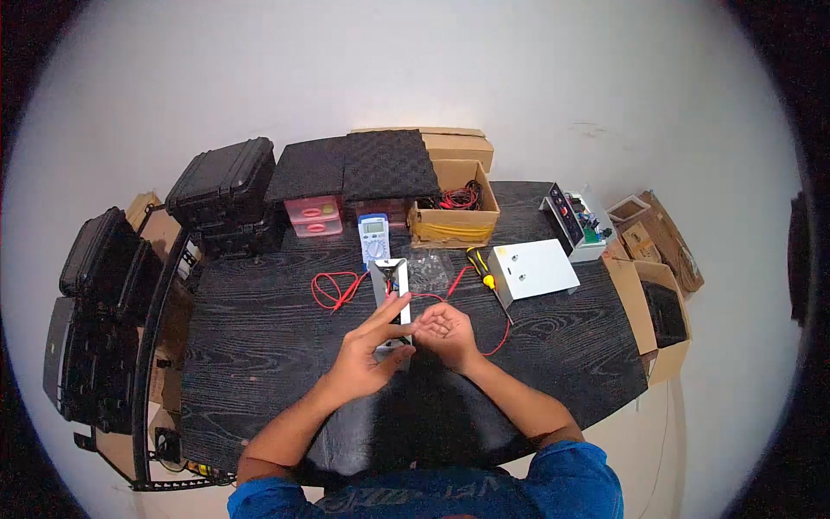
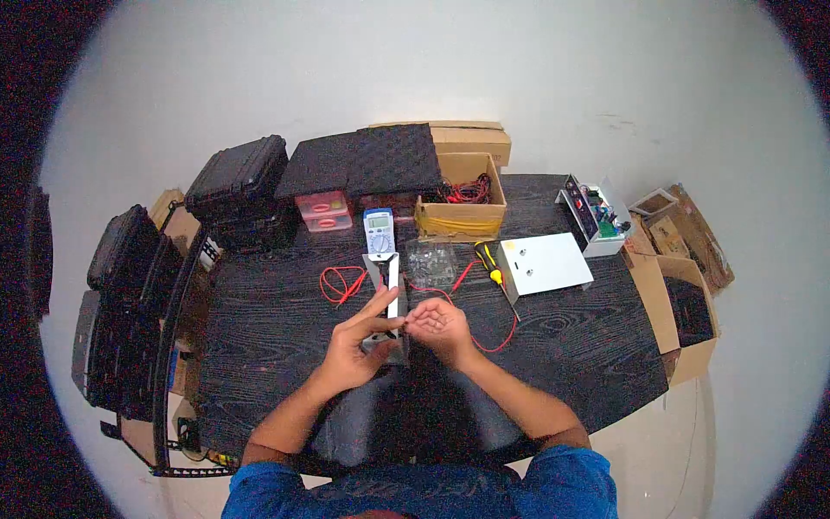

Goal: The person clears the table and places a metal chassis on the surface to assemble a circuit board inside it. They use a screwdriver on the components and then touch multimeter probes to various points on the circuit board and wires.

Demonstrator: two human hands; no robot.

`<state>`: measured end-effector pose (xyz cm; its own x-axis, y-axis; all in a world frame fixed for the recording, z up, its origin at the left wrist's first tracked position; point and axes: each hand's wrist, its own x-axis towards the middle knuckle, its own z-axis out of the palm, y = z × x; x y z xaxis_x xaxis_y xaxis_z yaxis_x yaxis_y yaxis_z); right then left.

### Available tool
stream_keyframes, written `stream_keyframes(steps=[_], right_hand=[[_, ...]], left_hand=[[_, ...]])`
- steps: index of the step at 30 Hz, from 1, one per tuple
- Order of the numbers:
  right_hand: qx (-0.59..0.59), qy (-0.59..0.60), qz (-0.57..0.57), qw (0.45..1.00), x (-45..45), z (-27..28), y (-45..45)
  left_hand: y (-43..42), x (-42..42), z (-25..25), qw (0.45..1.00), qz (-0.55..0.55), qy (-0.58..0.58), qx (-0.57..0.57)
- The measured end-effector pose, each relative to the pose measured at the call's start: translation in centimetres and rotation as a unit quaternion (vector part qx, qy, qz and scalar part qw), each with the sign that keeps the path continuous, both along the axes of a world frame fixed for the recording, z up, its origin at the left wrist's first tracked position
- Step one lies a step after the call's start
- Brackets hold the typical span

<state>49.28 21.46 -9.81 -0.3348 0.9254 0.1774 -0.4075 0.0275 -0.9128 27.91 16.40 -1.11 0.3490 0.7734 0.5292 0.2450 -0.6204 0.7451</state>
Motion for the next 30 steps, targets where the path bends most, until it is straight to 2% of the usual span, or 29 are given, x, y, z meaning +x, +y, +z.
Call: stream_keyframes(steps=[7, 10, 13, 16, 19, 22, 25, 28, 30], right_hand=[[-0.006, -0.005, 0.011, 1.000, 0.0, -0.5, 0.0], [0.009, -0.092, 0.010, 0.996, 0.2, 0.1, -0.3], [0.189, -0.225, -0.056, 0.954, 0.1, 1.6, -0.7], [0.382, -0.332, 0.006, 0.863, 1.2, 2.3, 0.4], [0.295, -0.297, -0.035, 0.907, 0.5, 3.0, -0.4], [0.258, -0.235, -0.042, 0.936, -0.1, 3.4, -0.8], [0.380, -0.323, 0.008, 0.867, 0.9, 3.3, -0.1], [0.278, -0.320, -0.022, 0.906, 0.5, 4.7, -1.2], [0.261, -0.282, -0.031, 0.923, 0.0, 4.8, -1.4]], left_hand=[[-0.1, 0.1, 0.2, 1.000, 0.003, 0.003, -0.002], [0.0, 0.1, 0.1, 1.000, 0.004, 0.008, 0.005], [0.0, 0.1, 0.1, 1.000, 0.004, 0.007, 0.009], [0.0, 0.1, 0.2, 1.000, 0.004, 0.006, 0.012], [-0.1, 0.1, 0.3, 1.000, 0.004, 0.005, 0.010], [0.0, 0.1, 0.2, 1.000, 0.004, 0.003, 0.010], [-0.1, 0.1, 0.4, 1.000, 0.004, 0.001, 0.006], [-0.1, 0.1, 0.5, 1.000, 0.004, 0.002, 0.006], [-0.1, 0.1, 0.4, 1.000, 0.003, 0.003, 0.007]])
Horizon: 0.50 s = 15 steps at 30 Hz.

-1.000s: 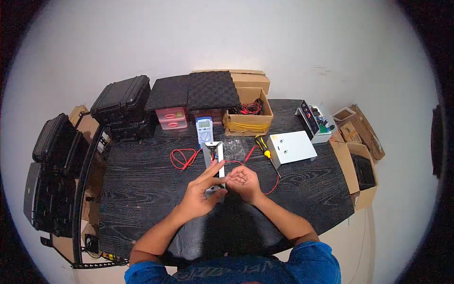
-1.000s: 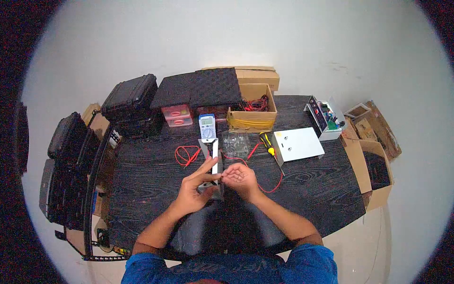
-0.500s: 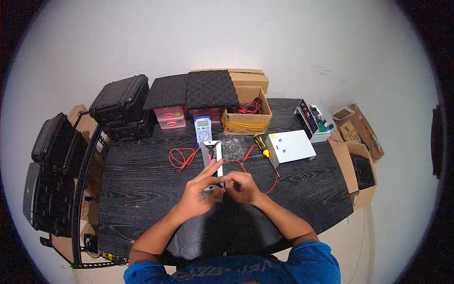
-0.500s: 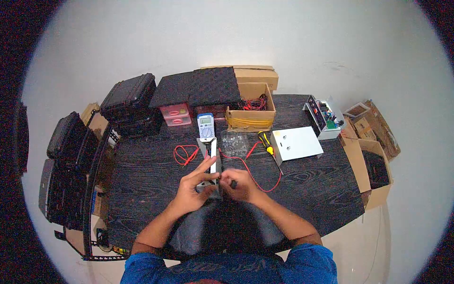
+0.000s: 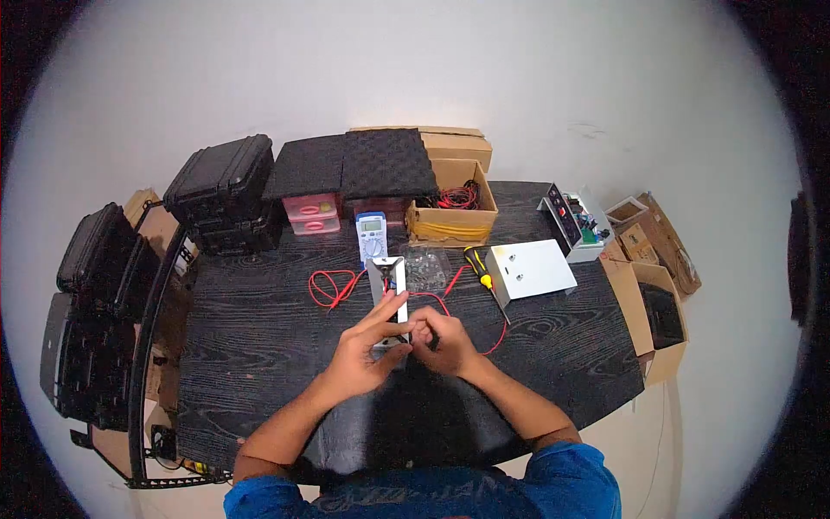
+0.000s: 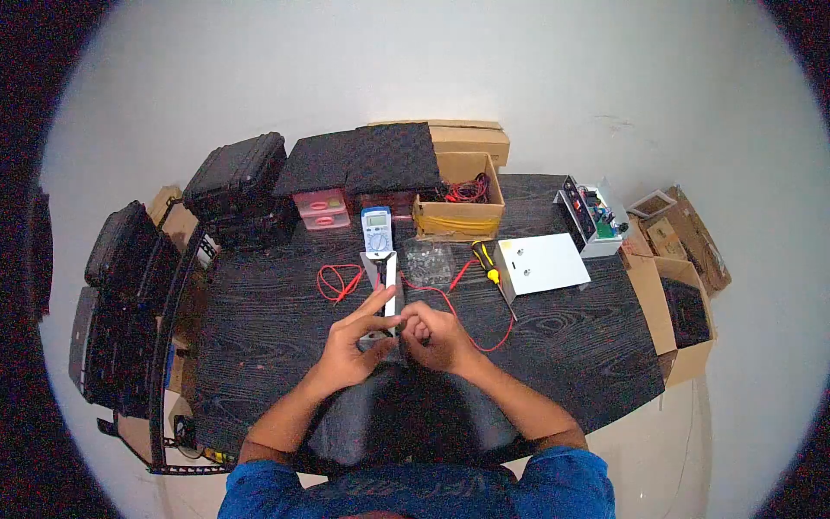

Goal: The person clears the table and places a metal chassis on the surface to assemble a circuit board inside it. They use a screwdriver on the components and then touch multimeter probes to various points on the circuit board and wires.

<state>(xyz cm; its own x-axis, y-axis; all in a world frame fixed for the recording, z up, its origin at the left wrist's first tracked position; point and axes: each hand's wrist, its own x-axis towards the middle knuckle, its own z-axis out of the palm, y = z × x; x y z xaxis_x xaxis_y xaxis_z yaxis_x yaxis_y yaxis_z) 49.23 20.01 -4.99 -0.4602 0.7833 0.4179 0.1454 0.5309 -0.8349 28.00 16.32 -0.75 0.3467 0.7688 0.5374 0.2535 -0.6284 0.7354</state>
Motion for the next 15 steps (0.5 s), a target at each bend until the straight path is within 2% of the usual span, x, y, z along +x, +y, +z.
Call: stream_keyframes(steps=[1, 4, 7, 10, 13, 15], right_hand=[[-0.008, 0.021, -0.001, 1.000, -0.1, 0.0, 0.0], [0.126, -0.114, 0.043, 0.985, 1.2, -0.7, 1.3], [-0.006, -0.047, -0.012, 0.999, 0.5, 0.2, 0.3], [-0.006, -0.050, 0.014, 0.999, 0.5, -0.1, 0.3], [0.057, -0.075, 0.033, 0.995, 0.8, -0.5, 0.8], [-0.001, -0.050, 0.012, 0.999, 0.5, 0.1, 0.2]], left_hand=[[0.1, 0.0, -0.1, 1.000, 0.000, -0.001, -0.001], [0.0, 0.0, 0.0, 1.000, -0.003, -0.001, -0.003], [0.1, -0.1, -0.1, 1.000, -0.003, -0.003, 0.000], [0.1, 0.0, -0.2, 1.000, -0.003, -0.002, 0.001], [0.2, -0.1, -0.3, 1.000, -0.006, -0.005, 0.004], [0.3, -0.1, -0.4, 1.000, -0.006, -0.008, 0.006]])
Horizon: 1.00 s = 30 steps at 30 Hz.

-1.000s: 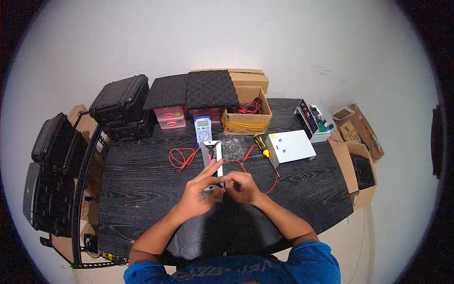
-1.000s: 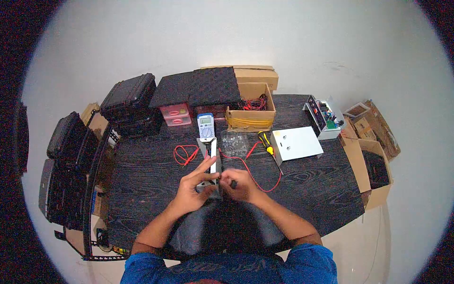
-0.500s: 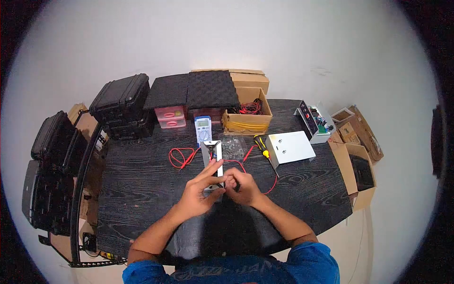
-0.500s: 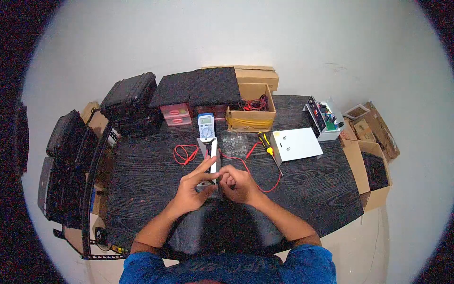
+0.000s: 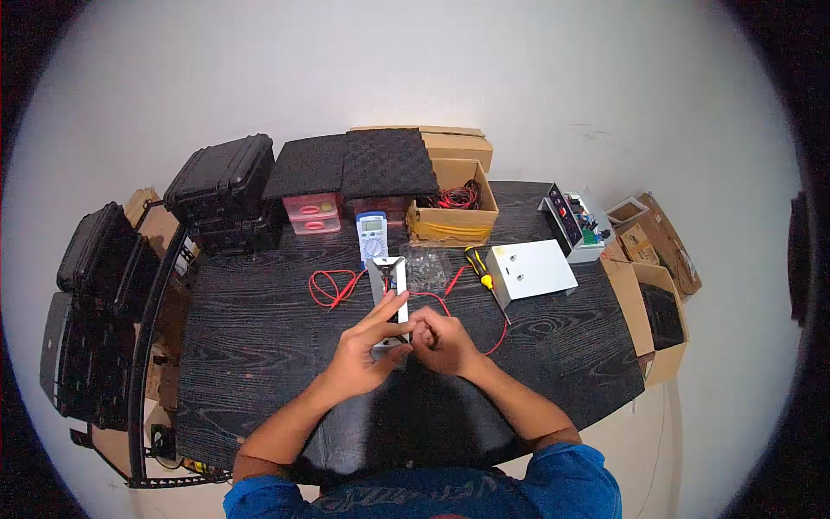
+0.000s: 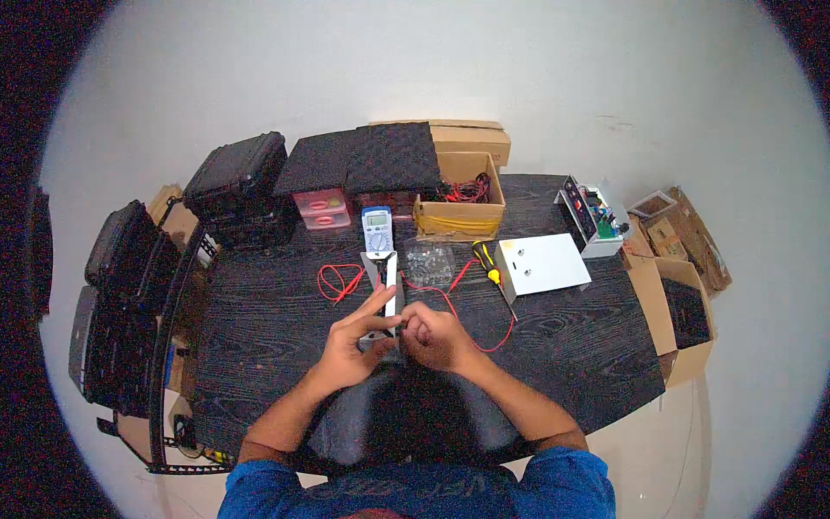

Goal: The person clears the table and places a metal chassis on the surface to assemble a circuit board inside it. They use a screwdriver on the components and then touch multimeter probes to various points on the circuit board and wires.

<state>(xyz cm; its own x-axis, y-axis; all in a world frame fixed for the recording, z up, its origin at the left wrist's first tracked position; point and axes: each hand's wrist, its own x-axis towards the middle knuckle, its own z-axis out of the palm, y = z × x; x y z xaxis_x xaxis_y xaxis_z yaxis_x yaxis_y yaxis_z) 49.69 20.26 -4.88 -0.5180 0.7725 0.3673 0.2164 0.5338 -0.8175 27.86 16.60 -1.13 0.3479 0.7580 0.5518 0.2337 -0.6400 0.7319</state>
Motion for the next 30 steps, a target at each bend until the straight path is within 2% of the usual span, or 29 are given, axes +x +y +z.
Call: stream_keyframes(steps=[1, 7, 10, 13, 16, 19, 22, 25, 26, 29, 30], right_hand=[[-0.029, 0.012, -0.012, 0.999, -0.2, 0.3, -0.2], [0.008, -0.014, 0.026, 1.000, 0.1, -0.7, 0.6], [0.029, -0.006, 0.006, 1.000, 0.0, -0.9, 0.7], [-0.017, 0.012, -0.010, 1.000, -0.2, -0.3, 0.1], [0.016, 0.011, -0.015, 1.000, -0.3, -1.1, 0.4], [-0.016, 0.049, 0.004, 0.999, -0.3, -1.6, 0.6], [-0.032, -0.022, -0.020, 0.999, 0.6, -1.6, 1.4], [-0.128, 0.083, -0.066, 0.986, 0.7, -1.3, 1.4], [-0.135, 0.150, -0.061, 0.978, 0.6, -2.6, 2.0], [-0.113, 0.173, -0.107, 0.972, 1.0, -4.5, 3.2], [-0.121, 0.162, -0.097, 0.975, 1.3, -3.5, 3.0]], left_hand=[[0.0, 0.1, 0.0, 1.000, 0.000, 0.000, 0.000], [0.0, 0.1, 0.1, 1.000, 0.004, 0.004, -0.008], [-0.1, 0.0, 0.0, 1.000, 0.003, 0.008, -0.009], [-0.2, 0.0, 0.5, 1.000, -0.005, 0.011, -0.009], [0.0, 0.2, 0.7, 1.000, -0.015, 0.012, -0.005], [0.3, 0.1, 0.5, 0.999, -0.033, 0.020, 0.005], [0.5, -0.2, 2.1, 0.995, -0.085, 0.058, -0.004], [1.8, -1.3, 2.3, 0.988, -0.115, 0.099, -0.013], [2.2, -1.5, 2.2, 0.986, -0.119, 0.112, -0.015], [1.8, -1.1, 4.2, 0.982, 0.043, 0.184, -0.026], [2.8, -1.5, 2.6, 0.971, 0.036, 0.235, -0.034]])
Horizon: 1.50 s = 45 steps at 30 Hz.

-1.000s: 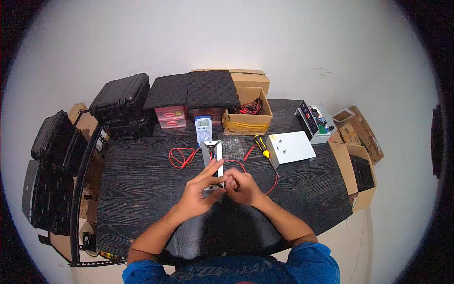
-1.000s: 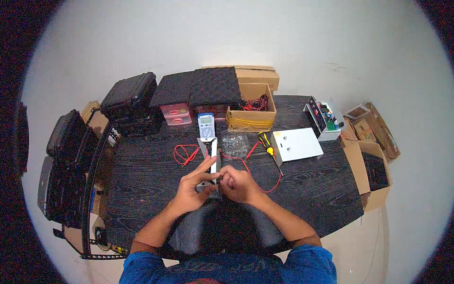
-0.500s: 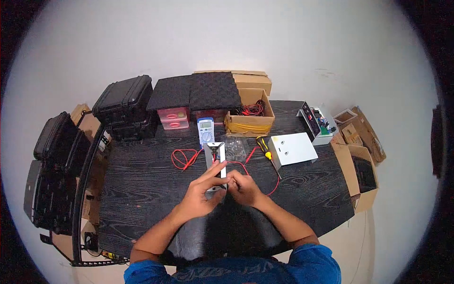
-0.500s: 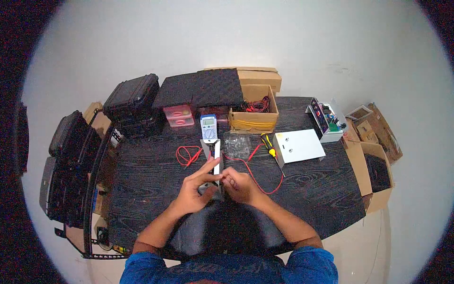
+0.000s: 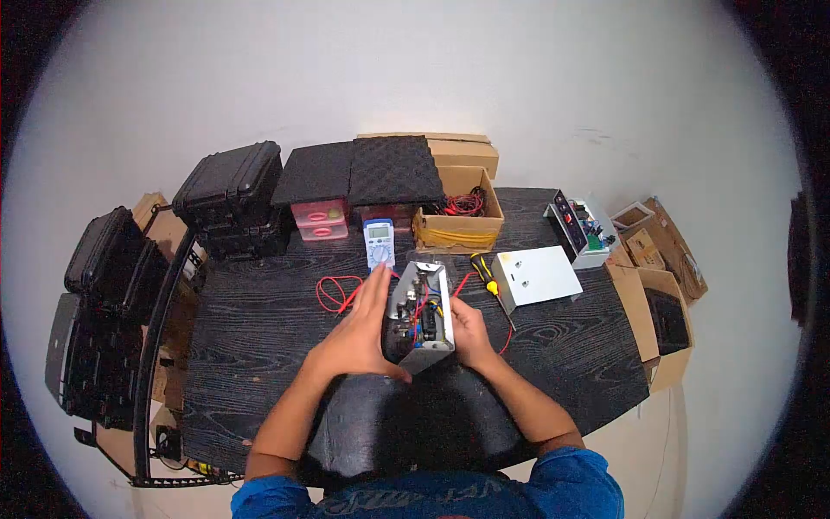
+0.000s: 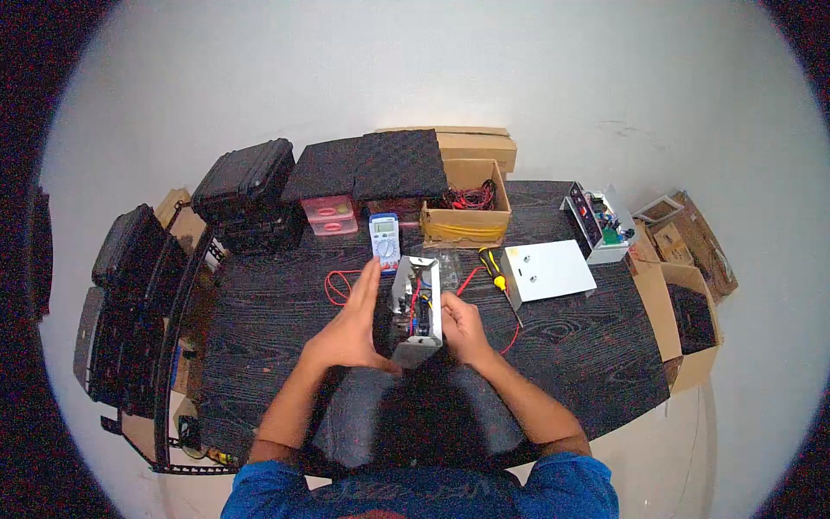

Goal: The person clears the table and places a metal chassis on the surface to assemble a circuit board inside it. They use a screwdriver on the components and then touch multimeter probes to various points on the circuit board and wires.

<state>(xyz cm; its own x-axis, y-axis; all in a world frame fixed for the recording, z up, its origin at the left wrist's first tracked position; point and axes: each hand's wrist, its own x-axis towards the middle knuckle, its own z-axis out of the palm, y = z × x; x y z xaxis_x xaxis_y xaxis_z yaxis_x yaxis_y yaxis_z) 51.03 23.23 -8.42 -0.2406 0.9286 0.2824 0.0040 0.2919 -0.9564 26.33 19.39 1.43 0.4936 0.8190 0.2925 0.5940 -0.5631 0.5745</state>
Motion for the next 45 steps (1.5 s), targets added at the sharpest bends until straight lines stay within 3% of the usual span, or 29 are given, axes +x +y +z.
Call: stream_keyframes(steps=[4, 10, 12, 15, 21, 25, 34, 37, 40, 45], right_hand=[[0.046, -0.035, 0.002, 0.998, 0.0, 0.0, 0.4], [0.129, -0.132, 0.033, 0.982, 1.7, 3.1, 0.8], [0.119, -0.166, 0.027, 0.979, 2.9, 5.1, 1.6], [0.147, -0.254, -0.094, 0.951, 3.2, 5.9, 4.7], [0.186, -0.442, -0.089, 0.873, 2.9, 3.9, 11.8], [0.133, -0.523, -0.001, 0.842, 2.0, 1.9, 15.1], [0.090, -0.617, 0.038, 0.781, 0.6, -0.1, 17.6], [0.113, -0.649, -0.104, 0.745, -0.7, -0.7, 17.3], [0.085, -0.656, -0.157, 0.733, -2.2, -0.6, 17.6], [0.024, -0.677, -0.097, 0.730, -3.5, 0.2, 16.8]], left_hand=[[2.0, 0.5, -4.1, 0.995, -0.058, -0.059, -0.051], [1.4, 0.0, -2.7, 0.998, -0.021, -0.061, -0.006], [1.2, -0.8, -1.2, 0.999, -0.029, -0.011, 0.018], [0.4, -1.0, 0.3, 0.997, -0.032, 0.044, 0.047], [-0.2, 0.0, -1.4, 0.984, -0.024, 0.176, 0.021], [-0.4, 0.6, -2.7, 0.973, -0.018, 0.229, 0.031], [-0.1, 1.4, -3.5, 0.968, -0.039, 0.246, 0.014], [-0.1, 1.5, -4.1, 0.967, -0.035, 0.253, 0.025], [-0.2, 1.6, -4.1, 0.966, -0.036, 0.256, 0.028], [-0.3, 1.6, -4.2, 0.966, -0.038, 0.254, 0.024]])
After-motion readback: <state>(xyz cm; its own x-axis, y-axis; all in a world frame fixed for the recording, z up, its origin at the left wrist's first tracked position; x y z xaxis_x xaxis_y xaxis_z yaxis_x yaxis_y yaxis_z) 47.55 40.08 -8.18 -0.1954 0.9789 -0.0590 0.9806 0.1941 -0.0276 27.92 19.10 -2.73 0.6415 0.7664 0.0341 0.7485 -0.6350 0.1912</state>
